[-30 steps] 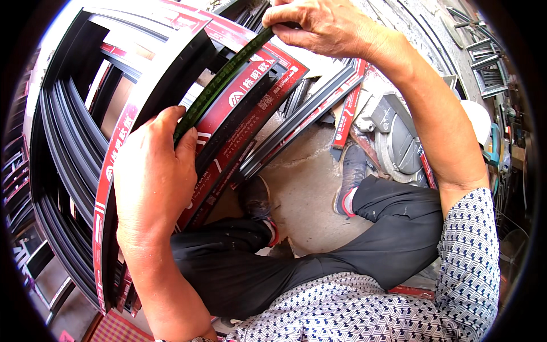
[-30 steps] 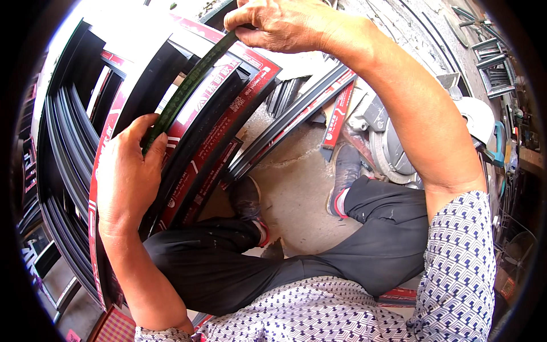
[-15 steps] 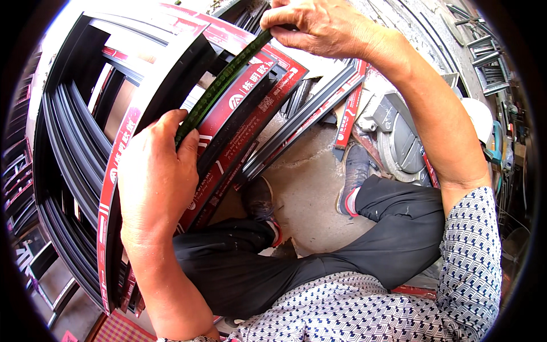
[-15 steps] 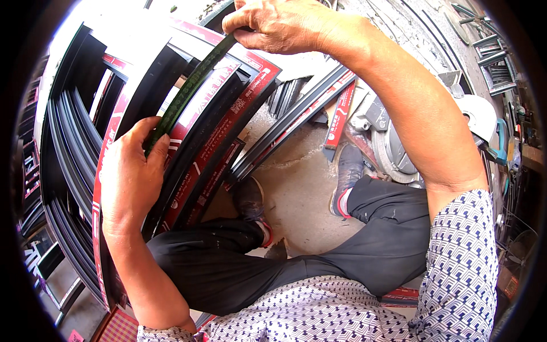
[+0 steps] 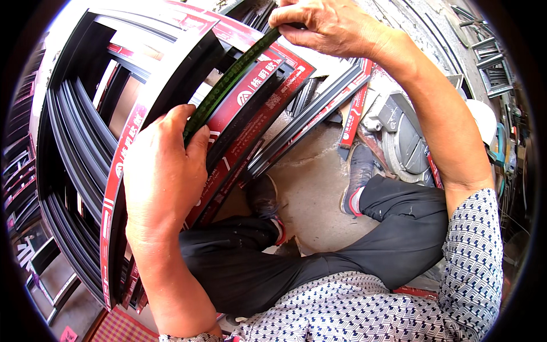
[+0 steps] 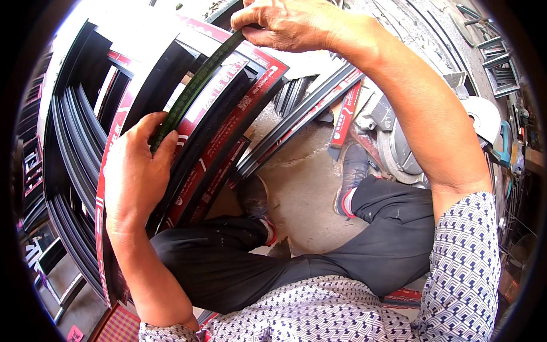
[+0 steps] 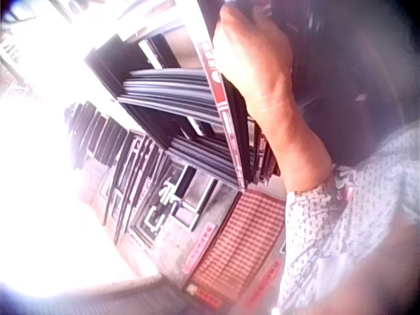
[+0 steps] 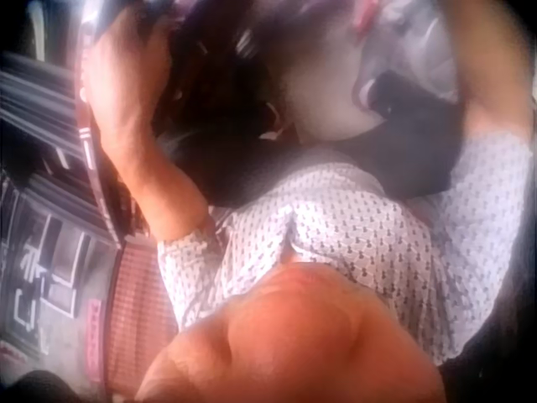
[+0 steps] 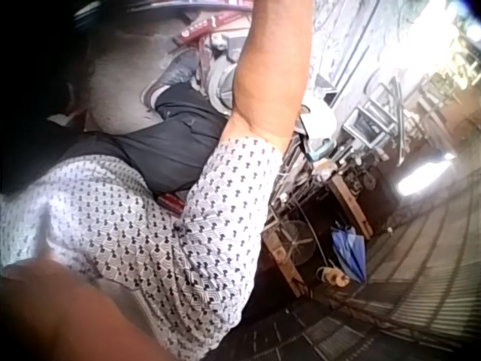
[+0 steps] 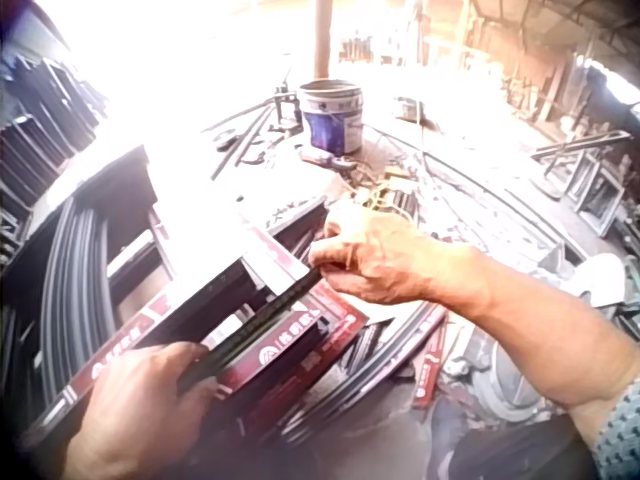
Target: The person assembles window frames by fitting metal profiles together and securing them with a hammer. They then measure the assembled frames using a tape measure to verify dimensions.
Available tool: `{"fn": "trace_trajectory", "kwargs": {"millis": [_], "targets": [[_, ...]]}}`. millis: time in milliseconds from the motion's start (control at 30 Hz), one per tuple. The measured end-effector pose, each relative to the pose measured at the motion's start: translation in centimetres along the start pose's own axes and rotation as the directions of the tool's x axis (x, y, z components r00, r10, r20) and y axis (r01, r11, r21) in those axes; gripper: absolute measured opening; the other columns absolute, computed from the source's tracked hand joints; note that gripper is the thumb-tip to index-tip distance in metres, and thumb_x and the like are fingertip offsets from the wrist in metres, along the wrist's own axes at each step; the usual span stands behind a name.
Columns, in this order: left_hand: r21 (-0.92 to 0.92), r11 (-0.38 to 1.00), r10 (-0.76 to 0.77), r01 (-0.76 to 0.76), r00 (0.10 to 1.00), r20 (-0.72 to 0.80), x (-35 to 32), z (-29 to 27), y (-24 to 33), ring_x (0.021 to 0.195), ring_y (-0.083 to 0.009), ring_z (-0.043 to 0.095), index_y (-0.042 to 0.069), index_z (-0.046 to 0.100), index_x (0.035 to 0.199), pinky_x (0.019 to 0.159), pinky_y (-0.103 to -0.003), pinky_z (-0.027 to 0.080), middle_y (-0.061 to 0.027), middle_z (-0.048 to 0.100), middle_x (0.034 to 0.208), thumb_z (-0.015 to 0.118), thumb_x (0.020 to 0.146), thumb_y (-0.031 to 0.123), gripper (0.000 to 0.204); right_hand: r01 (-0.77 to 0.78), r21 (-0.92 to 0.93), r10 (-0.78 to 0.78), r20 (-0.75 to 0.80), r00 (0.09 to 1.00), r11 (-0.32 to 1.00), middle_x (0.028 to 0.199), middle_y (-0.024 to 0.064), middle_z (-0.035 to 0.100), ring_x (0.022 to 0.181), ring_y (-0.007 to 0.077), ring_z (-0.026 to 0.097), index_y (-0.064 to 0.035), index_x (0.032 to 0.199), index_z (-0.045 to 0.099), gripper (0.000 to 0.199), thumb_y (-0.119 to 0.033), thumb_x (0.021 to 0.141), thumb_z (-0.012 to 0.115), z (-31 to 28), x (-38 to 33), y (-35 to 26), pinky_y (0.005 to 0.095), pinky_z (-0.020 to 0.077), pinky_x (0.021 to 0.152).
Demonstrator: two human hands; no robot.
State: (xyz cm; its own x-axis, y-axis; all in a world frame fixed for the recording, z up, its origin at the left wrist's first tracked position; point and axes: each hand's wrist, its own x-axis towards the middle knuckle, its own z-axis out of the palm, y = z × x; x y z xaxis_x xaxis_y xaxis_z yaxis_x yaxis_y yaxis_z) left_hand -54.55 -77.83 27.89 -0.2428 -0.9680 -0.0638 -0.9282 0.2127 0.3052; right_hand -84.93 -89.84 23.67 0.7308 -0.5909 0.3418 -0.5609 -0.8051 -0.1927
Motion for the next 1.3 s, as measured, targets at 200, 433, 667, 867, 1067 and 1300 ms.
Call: {"fn": "trace_trajectory", "kwargs": {"millis": [200, 433, 667, 867, 1067, 1300], "targets": [[-0.008, 1.0, 0.006, -0.006, 1.0, -0.009, -0.1, -0.2, 0.0, 0.101, -0.0409, 0.072, -0.001, 0.072, 0.117, 0.091, -0.047, 0.056, -0.0229, 0.074, 0.104, 0.071, 0.095, 0.021, 0.031, -0.015, 0.002, 0.015, 0.027, 1.0, 1.0, 0.095, 0.0156, 0.066, 0.093, 0.036, 0.066, -0.009, 0.098, 0.071, 0.013, -0.019, 0.09, 0.07, -0.1, 0.2, -0.2, 0.0462, 0.0541, 0.08], [0.002, 1.0, -0.021, 0.021, 1.0, -0.01, -0.2, -0.4, 0.4, 0.11, -0.0423, 0.07, -0.002, 0.068, 0.129, 0.097, -0.048, 0.054, -0.0265, 0.073, 0.115, 0.073, 0.095, 0.027, 0.045, -0.049, 0.0, 0.049, 0.039, 0.998, 0.999, 0.088, 0.0158, 0.063, 0.086, 0.0367, 0.064, -0.0076, 0.092, 0.068, 0.009, -0.016, 0.089, 0.07, -1.2, -0.3, -0.6, 0.047, 0.0519, 0.075], [-0.063, 0.998, 0.024, -0.027, 0.999, -0.039, -0.6, -1.3, 1.3, 0.118, -0.0416, 0.068, -0.004, 0.066, 0.133, 0.101, -0.046, 0.052, -0.026, 0.071, 0.125, 0.077, 0.093, 0.038, 0.058, -0.082, -0.041, 0.081, -0.025, 0.996, 0.996, 0.088, 0.0147, 0.062, 0.084, 0.0359, 0.063, -0.009, 0.1, 0.072, 0.012, -0.017, 0.092, 0.068, -3.7, -2.5, -2.0, 0.0461, 0.0516, 0.075], [-0.107, 0.956, 0.236, -0.272, 0.935, -0.266, -1.4, -1.3, 2.3, 0.116, -0.0316, 0.071, -0.001, 0.07, 0.131, 0.101, -0.042, 0.054, -0.0219, 0.074, 0.122, 0.082, 0.093, 0.037, 0.056, -0.335, -0.081, 0.341, 0.065, 0.938, 0.939, 0.09, 0.0137, 0.065, 0.082, 0.0342, 0.065, -0.0078, 0.103, 0.072, 0.016, -0.02, 0.094, 0.068, -7.2, -6.7, -4.7, 0.045, 0.0505, 0.072], [-0.347, 0.76, 0.254, -0.55, 0.742, -0.62, -2.6, -1.6, 3.8, 0.101, -0.0138, 0.074, 0.004, 0.076, 0.121, 0.088, -0.027, 0.058, -0.0089, 0.078, 0.107, 0.074, 0.102, 0.021, 0.025, -0.563, -0.168, 0.575, 0.036, 0.817, 0.809, 0.098, 0.0101, 0.061, 0.092, 0.0277, 0.063, -0.005, 0.113, 0.071, 0.019, -0.014, 0.096, 0.07, -10.1, -13.0, -8.7, 0.0373, 0.0506, 0.083], [-0.247, 0.468, 0.463, -0.848, 0.474, -0.749, -4.7, 0.3, 5.9, 0.075, -0.0179, 0.068, -0.004, 0.07, 0.108, 0.067, -0.03, 0.055, -0.0164, 0.075, 0.1, 0.069, 0.101, 0.007, 0.013, -0.838, 0.087, 0.843, -0.069, 0.534, 0.538, 0.102, 0.0026, 0.067, 0.096, 0.0136, 0.063, -0.0021, 0.116, 0.072, 0.021, -0.015, 0.099, 0.071, -12.1, -23.1, -10.9, 0.0301, 0.0494, 0.088]]}}
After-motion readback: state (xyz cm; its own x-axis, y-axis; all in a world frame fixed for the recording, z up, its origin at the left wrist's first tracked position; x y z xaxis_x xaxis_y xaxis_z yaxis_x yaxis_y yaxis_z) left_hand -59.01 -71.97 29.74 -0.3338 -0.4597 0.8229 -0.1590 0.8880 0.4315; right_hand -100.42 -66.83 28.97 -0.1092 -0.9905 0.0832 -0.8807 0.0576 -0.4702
